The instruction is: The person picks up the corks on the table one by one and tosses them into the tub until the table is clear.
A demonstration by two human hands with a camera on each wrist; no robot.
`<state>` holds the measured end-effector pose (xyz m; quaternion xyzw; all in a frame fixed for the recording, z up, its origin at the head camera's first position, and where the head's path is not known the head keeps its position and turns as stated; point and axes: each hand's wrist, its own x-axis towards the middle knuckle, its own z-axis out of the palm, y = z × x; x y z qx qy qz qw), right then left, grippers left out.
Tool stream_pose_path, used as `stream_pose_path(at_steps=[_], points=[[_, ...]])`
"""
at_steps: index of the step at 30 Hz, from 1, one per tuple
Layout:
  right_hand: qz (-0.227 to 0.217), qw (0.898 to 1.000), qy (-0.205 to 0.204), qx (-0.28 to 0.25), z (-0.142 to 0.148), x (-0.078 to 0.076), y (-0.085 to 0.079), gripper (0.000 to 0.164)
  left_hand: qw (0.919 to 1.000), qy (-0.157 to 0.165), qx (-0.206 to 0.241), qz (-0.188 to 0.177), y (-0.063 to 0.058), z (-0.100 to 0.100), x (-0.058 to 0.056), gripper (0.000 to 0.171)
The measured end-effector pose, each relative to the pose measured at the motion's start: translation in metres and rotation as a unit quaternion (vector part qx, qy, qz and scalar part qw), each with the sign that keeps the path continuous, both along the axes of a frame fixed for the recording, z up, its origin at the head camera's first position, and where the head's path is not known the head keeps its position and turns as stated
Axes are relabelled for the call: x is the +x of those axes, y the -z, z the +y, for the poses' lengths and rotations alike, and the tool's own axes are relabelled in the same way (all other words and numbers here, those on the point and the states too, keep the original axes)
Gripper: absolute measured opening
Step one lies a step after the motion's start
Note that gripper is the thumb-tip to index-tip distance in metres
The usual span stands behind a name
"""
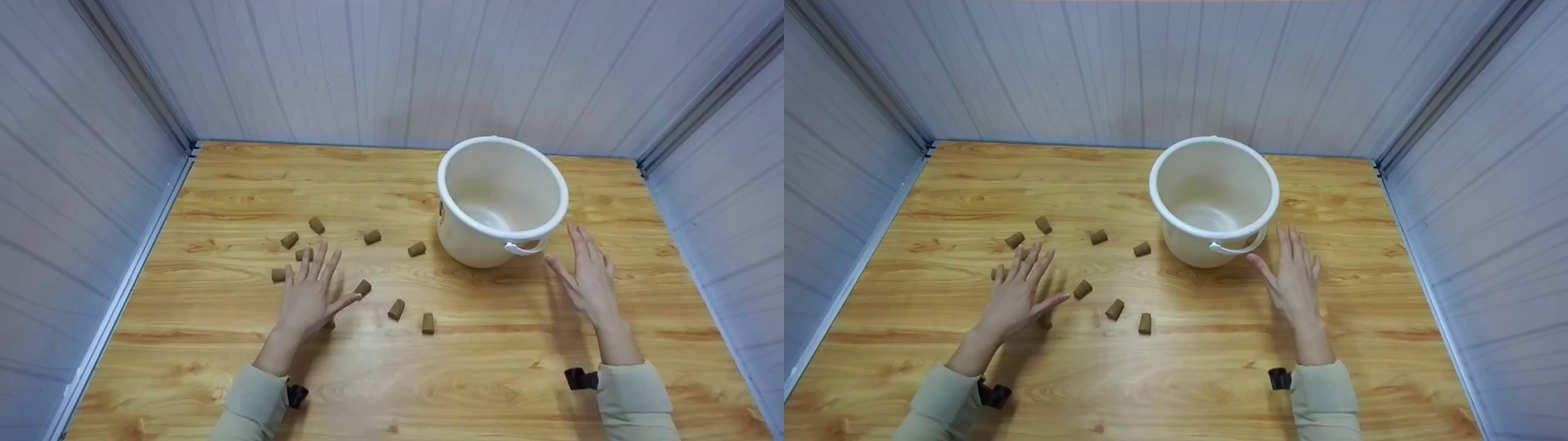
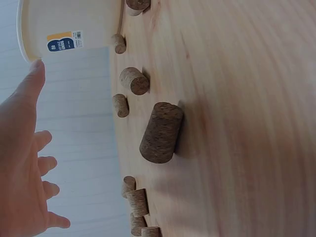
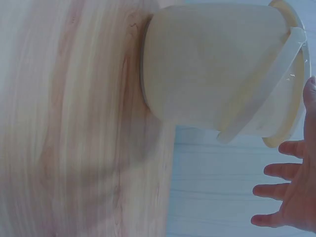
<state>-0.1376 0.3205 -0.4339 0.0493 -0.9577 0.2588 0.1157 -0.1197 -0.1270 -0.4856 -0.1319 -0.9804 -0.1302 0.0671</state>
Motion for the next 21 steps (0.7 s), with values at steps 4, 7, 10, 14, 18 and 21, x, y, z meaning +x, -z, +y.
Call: stream_pose_path(at_steps=[4, 7, 10, 14, 18, 21], points=[[0.021, 1.000, 0.003, -0.021, 0.000, -0.005, -0.003, 0.068, 1.0000, 0.004, 0.003, 0.005, 0.003, 0.000, 0.004, 0.082], [0.036, 0.998, 0.003, -0.059, 0.001, -0.010, -0.006, 0.063, 0.9999, 0.005, 0.009, 0.002, 0.005, 0.000, 0.008, 0.082], [0.046, 0.992, 0.011, -0.120, 0.001, -0.016, -0.009, 0.057, 0.9997, 0.003, 0.024, 0.000, 0.007, -0.001, 0.012, 0.082], [0.045, 0.982, 0.043, -0.180, 0.000, -0.023, -0.014, 0.050, 0.9993, 0.001, 0.038, -0.004, 0.010, 0.000, 0.018, 0.082], [0.024, 0.973, 0.073, -0.219, -0.001, -0.029, -0.019, 0.047, 0.9986, -0.002, 0.051, -0.012, 0.014, -0.001, 0.024, 0.081], [-0.002, 0.962, 0.081, -0.261, -0.001, -0.034, -0.024, 0.051, 0.9980, -0.005, 0.060, -0.021, 0.016, -0.002, 0.028, 0.081]])
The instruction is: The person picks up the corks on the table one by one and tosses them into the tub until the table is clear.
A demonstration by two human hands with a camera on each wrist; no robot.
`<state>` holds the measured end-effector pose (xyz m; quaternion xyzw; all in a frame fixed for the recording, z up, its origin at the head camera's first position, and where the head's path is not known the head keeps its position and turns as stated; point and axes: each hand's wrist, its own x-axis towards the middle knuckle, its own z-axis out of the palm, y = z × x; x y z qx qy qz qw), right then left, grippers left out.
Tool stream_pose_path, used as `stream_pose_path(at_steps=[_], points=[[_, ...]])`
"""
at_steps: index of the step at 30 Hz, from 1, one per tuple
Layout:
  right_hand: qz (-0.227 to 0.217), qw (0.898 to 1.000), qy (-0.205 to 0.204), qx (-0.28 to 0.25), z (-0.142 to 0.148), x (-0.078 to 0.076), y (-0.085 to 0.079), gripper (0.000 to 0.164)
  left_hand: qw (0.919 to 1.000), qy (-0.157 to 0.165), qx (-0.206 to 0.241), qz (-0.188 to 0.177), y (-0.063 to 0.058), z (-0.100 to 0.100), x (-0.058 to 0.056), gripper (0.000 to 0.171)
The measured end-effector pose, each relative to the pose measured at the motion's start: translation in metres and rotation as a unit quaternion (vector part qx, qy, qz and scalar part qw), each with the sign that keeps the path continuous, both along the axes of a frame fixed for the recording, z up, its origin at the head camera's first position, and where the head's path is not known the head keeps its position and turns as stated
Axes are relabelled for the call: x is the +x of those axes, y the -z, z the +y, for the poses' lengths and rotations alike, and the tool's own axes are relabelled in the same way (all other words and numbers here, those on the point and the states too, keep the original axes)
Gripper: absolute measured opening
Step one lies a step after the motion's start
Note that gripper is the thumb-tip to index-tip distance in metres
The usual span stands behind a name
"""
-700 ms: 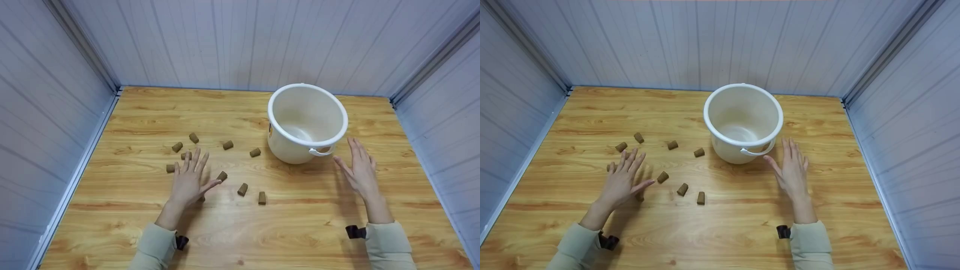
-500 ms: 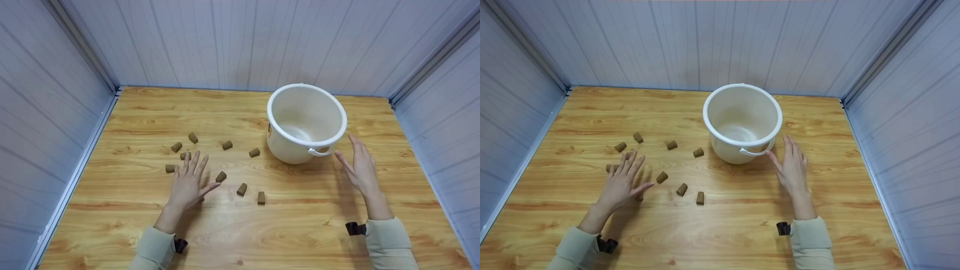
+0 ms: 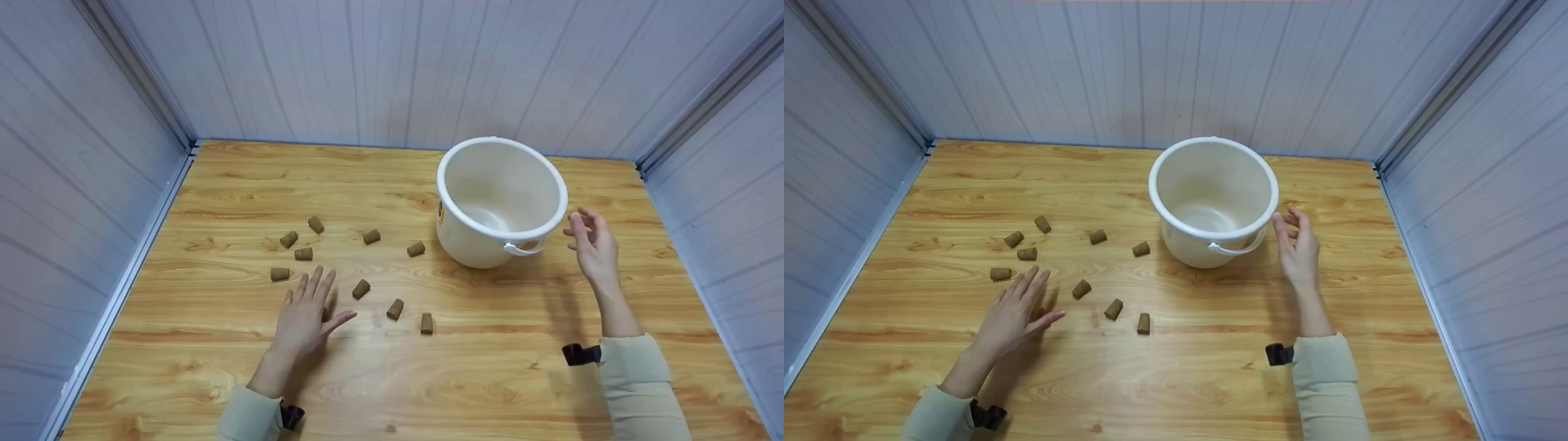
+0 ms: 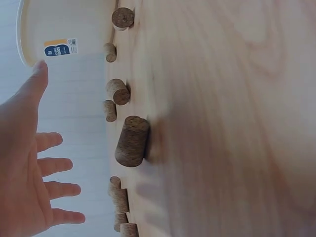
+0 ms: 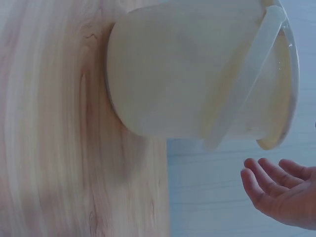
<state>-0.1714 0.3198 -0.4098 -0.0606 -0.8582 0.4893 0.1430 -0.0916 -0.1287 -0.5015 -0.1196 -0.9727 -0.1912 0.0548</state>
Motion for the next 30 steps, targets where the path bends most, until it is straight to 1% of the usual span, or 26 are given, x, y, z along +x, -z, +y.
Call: stream_pose_path(at_steps=[1, 3, 4, 5, 7, 8, 10, 11, 12, 13, 15, 18, 22, 25, 27, 30], points=[[-0.008, 1.000, -0.002, -0.020, 0.000, -0.002, -0.002, 0.053, 1.0000, -0.001, 0.001, -0.002, 0.001, 0.000, 0.001, 0.081], [-0.024, 0.997, -0.004, -0.072, 0.007, -0.009, 0.001, 0.055, 1.0000, -0.003, 0.003, -0.006, 0.002, -0.001, 0.004, 0.082], [-0.025, 0.991, -0.024, -0.126, 0.024, -0.023, 0.022, 0.054, 1.0000, -0.005, 0.003, -0.006, 0.002, -0.001, 0.005, 0.082], [-0.020, 0.984, -0.035, -0.176, 0.032, -0.030, 0.030, 0.051, 1.0000, -0.006, 0.004, -0.006, 0.003, -0.002, 0.006, 0.083], [-0.031, 0.968, -0.044, -0.246, 0.038, -0.035, 0.033, 0.049, 0.9999, -0.010, 0.007, 0.000, 0.005, -0.003, 0.008, 0.083], [-0.034, 0.958, -0.049, -0.282, 0.041, -0.036, 0.034, 0.047, 0.9999, -0.010, 0.009, 0.004, 0.006, -0.003, 0.009, 0.083], [-0.040, 0.938, -0.057, -0.340, 0.038, -0.034, 0.028, 0.042, 0.9998, -0.010, 0.014, 0.013, 0.009, -0.004, 0.011, 0.083], [-0.049, 0.939, -0.046, -0.338, 0.023, -0.022, 0.006, 0.041, 0.9997, -0.010, 0.018, 0.017, 0.010, -0.004, 0.012, 0.083], [-0.065, 0.936, -0.040, -0.343, 0.017, -0.018, -0.004, 0.042, 0.9996, -0.010, 0.021, 0.020, 0.012, -0.004, 0.012, 0.083], [-0.069, 0.929, -0.038, -0.363, 0.015, -0.017, -0.007, 0.040, 0.9994, -0.010, 0.024, 0.022, 0.013, -0.004, 0.013, 0.082], [-0.082, 0.918, -0.036, -0.387, 0.013, -0.016, -0.012, 0.037, 0.9992, -0.012, 0.031, 0.024, 0.016, -0.005, 0.015, 0.083], [-0.103, 0.907, -0.033, -0.407, 0.013, -0.020, -0.012, 0.033, 0.9983, -0.019, 0.046, 0.029, 0.021, -0.007, 0.018, 0.082], [-0.117, 0.899, -0.031, -0.421, 0.015, -0.025, -0.009, 0.034, 0.9961, -0.021, 0.075, 0.042, 0.026, -0.009, 0.021, 0.080], [-0.115, 0.895, -0.032, -0.430, 0.015, -0.027, -0.008, 0.038, 0.9934, -0.023, 0.102, 0.047, 0.030, -0.010, 0.021, 0.077], [-0.110, 0.895, -0.033, -0.432, 0.013, -0.027, -0.009, 0.040, 0.9916, -0.027, 0.118, 0.046, 0.032, -0.010, 0.021, 0.075], [-0.102, 0.894, -0.037, -0.436, 0.010, -0.027, -0.010, 0.040, 0.9893, -0.031, 0.136, 0.042, 0.036, -0.010, 0.021, 0.072]])
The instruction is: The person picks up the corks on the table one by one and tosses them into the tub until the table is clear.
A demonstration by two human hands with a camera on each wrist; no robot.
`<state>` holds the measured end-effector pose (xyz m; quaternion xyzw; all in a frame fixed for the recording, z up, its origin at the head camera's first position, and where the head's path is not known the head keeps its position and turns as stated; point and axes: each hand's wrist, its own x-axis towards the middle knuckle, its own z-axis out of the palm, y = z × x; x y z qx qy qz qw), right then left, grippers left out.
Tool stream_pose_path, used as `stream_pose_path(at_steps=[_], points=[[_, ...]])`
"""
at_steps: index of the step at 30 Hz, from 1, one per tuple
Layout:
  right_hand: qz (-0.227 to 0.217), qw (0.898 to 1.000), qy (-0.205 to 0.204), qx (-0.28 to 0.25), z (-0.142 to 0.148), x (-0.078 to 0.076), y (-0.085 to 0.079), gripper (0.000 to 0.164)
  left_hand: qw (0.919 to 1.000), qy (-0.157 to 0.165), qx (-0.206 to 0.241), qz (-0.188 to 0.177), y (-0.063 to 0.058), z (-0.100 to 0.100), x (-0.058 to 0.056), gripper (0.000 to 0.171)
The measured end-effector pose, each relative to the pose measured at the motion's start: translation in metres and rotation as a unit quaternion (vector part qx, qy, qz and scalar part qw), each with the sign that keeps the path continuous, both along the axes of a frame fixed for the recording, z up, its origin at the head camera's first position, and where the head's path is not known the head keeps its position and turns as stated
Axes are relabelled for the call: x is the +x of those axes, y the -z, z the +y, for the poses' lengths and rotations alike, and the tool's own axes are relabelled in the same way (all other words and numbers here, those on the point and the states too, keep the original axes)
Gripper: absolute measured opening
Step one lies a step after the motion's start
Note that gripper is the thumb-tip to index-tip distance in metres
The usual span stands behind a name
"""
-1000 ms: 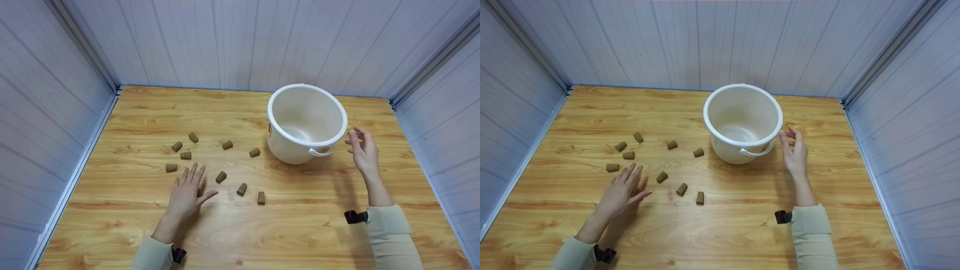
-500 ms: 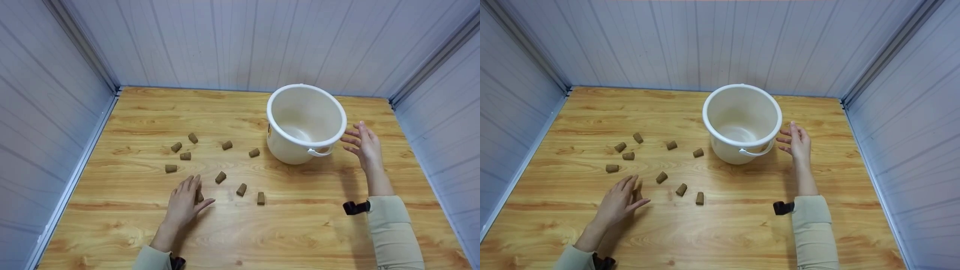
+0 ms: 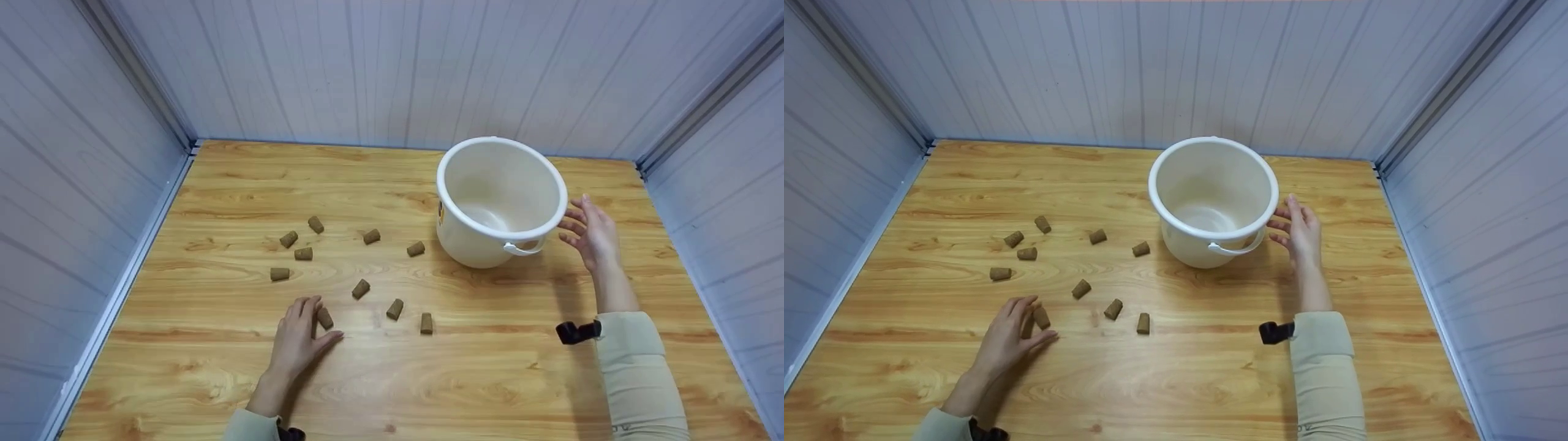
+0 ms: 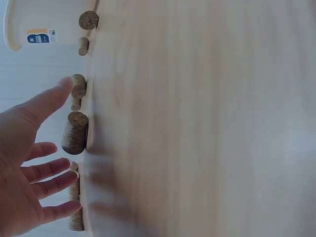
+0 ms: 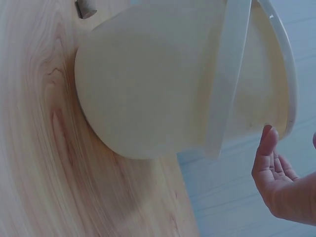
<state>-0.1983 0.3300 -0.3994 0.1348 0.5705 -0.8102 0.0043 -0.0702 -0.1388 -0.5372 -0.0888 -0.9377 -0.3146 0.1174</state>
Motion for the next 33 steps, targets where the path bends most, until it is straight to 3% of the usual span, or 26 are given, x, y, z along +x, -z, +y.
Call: stream_pose_path(at_steps=[9, 19, 33], points=[[-0.009, 1.000, -0.006, -0.009, -0.005, -0.006, 0.001, 0.030, 0.9995, 0.006, 0.028, -0.015, 0.002, 0.003, -0.003, 0.063], [-0.018, 1.000, -0.002, -0.006, -0.010, -0.009, 0.001, 0.025, 0.9976, -0.027, 0.016, -0.061, -0.003, 0.005, -0.007, 0.047], [-0.020, 1.000, -0.005, -0.021, -0.009, -0.013, 0.005, 0.020, 0.9955, -0.036, 0.037, -0.080, -0.002, 0.003, -0.009, 0.032]])
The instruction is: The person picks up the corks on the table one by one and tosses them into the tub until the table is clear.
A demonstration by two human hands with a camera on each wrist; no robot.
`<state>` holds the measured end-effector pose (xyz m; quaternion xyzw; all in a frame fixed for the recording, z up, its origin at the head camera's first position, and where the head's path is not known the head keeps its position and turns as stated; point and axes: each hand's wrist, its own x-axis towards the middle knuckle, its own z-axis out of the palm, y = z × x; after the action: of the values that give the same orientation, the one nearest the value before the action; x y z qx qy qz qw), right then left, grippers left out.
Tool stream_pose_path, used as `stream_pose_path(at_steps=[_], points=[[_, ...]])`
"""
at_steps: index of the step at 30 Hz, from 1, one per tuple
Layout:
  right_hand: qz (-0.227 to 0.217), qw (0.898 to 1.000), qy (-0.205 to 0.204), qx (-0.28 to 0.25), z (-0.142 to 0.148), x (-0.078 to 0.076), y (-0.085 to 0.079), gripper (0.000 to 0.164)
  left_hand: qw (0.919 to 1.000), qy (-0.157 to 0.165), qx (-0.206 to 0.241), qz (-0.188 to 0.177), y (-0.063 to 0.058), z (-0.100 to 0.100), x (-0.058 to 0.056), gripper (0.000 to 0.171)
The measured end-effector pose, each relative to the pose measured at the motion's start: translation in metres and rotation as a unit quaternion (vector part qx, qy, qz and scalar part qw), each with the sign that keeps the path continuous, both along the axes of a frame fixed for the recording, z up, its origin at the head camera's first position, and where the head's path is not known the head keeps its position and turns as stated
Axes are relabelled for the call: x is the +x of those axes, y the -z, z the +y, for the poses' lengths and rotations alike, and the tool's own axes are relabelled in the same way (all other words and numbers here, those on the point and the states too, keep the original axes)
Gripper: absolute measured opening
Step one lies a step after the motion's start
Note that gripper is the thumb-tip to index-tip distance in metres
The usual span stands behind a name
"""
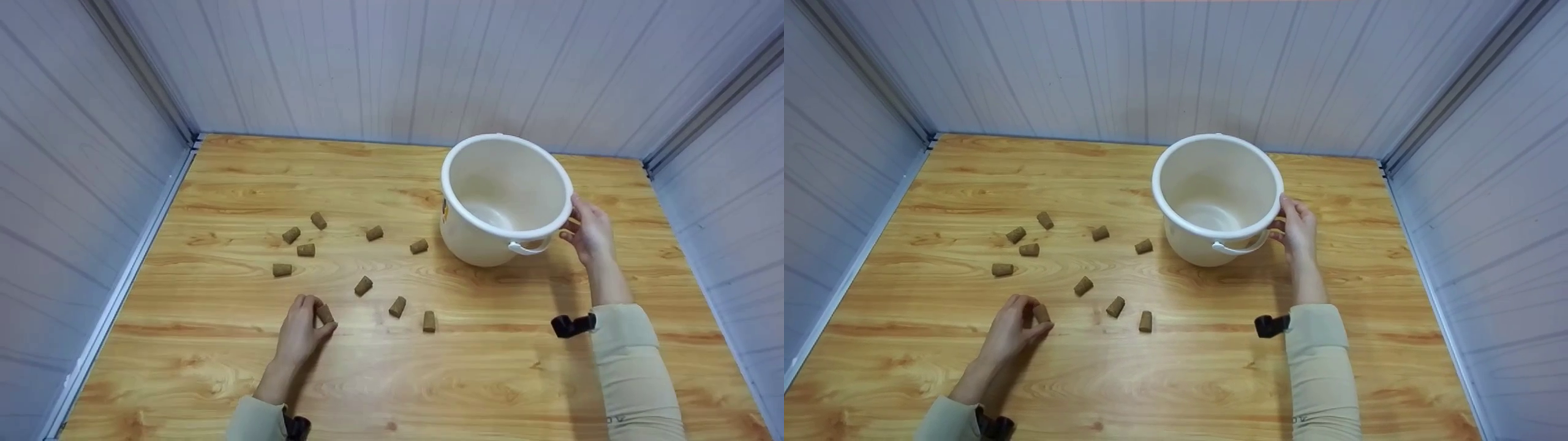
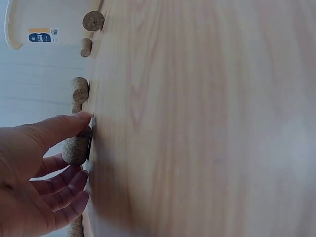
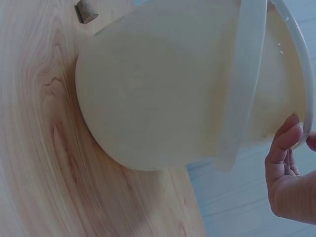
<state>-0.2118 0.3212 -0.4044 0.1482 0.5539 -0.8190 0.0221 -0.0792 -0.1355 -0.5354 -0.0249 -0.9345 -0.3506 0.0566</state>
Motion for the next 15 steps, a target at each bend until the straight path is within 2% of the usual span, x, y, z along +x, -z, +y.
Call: stream_pose_path(at_steps=[15], points=[[-0.006, 1.000, 0.010, 0.004, 0.0002, -0.0028, 0.0039, 0.019, 1.0000, -0.007, 0.002, 0.006, -0.0010, -0.0009, 0.0005, 0.030]])
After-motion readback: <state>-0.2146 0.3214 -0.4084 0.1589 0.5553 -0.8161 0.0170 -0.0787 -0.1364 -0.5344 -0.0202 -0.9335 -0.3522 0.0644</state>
